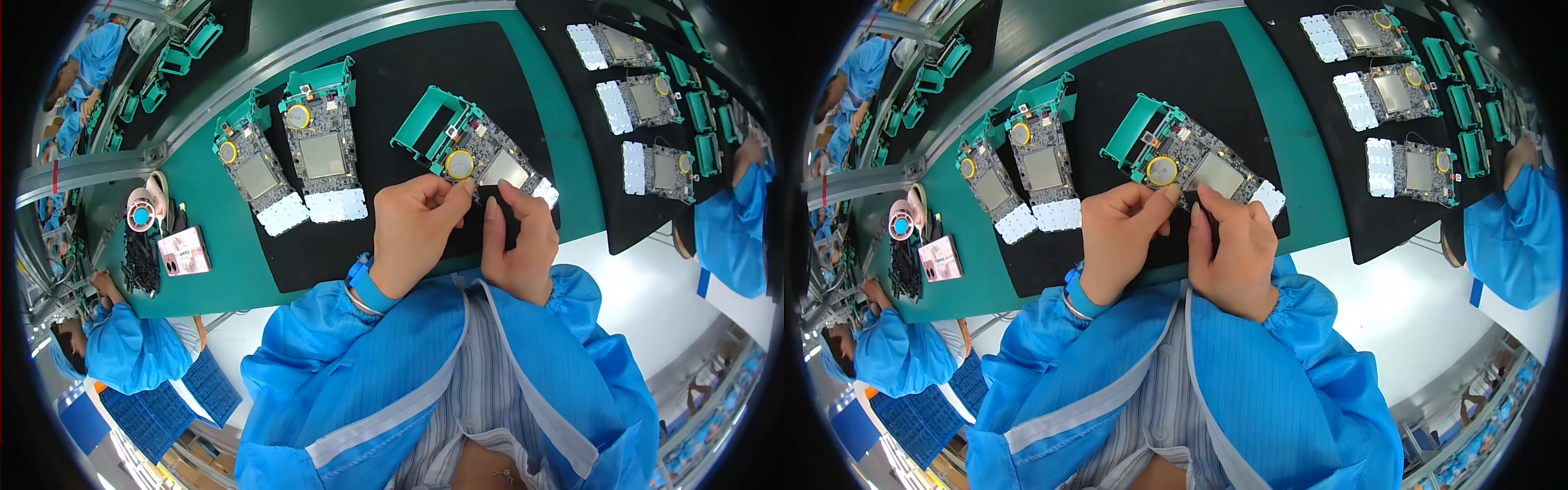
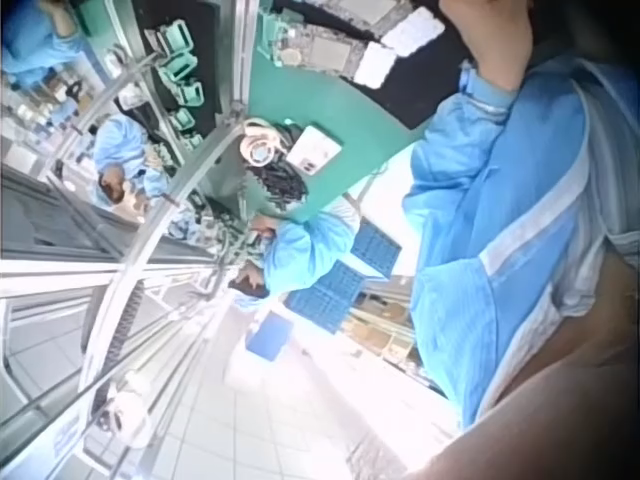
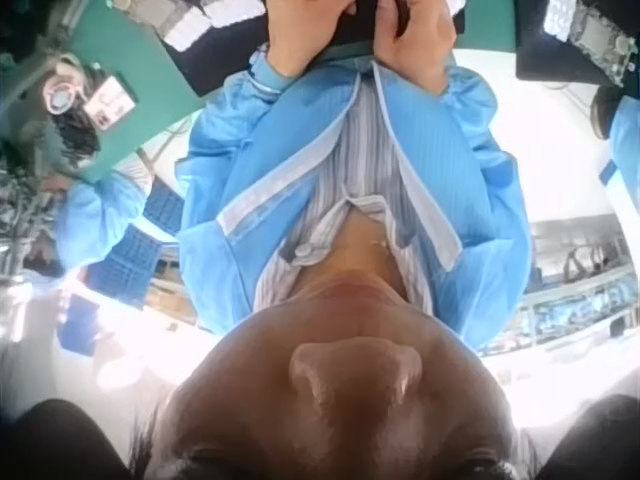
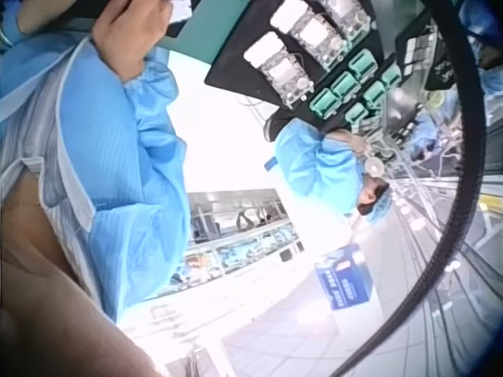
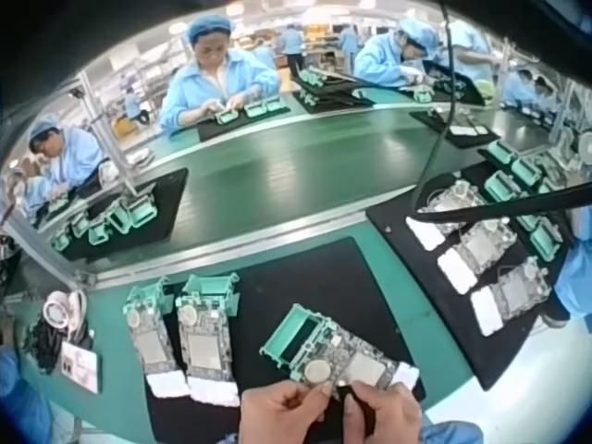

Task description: The person assembles electronic components into plastic casings by hand, inserting a printed circuit board, a coin cell battery, and an adhesive strip into each casing, then pressing the components into place with a pressing block.

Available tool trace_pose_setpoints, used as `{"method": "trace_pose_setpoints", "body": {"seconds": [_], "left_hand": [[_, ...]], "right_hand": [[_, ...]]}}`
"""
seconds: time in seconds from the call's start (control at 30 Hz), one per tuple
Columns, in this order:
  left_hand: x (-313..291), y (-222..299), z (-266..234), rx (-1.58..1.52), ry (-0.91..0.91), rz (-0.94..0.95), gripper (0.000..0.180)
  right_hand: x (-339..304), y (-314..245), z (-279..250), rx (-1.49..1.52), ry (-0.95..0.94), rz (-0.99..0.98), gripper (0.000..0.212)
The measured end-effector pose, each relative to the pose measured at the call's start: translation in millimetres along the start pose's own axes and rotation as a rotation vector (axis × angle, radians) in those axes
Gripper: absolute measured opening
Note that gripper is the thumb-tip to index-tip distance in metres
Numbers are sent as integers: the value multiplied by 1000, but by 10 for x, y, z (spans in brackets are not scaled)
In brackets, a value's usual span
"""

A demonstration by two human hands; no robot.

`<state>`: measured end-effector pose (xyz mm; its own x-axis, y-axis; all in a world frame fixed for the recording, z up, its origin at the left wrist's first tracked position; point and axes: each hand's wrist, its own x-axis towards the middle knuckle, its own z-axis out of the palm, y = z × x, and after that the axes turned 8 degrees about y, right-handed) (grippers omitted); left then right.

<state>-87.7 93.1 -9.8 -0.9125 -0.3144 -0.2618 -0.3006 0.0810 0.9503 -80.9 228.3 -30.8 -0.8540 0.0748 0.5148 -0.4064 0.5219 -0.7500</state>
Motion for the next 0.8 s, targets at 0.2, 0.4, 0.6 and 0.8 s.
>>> {"method": "trace_pose_setpoints", "body": {"seconds": [0.2,0.4,0.6,0.8], "left_hand": [[167,-36,-210,48,-9,39,27],[146,-58,-215,-35,-59,75,25],[151,-59,-224,-38,-86,17,23],[168,-49,-212,41,-72,16,21]], "right_hand": [[206,142,-292,148,-188,59,29],[668,448,-446,-99,-361,-489,27],[794,374,-390,-176,-485,-800,31],[921,308,-348,-26,-660,-913,27]]}}
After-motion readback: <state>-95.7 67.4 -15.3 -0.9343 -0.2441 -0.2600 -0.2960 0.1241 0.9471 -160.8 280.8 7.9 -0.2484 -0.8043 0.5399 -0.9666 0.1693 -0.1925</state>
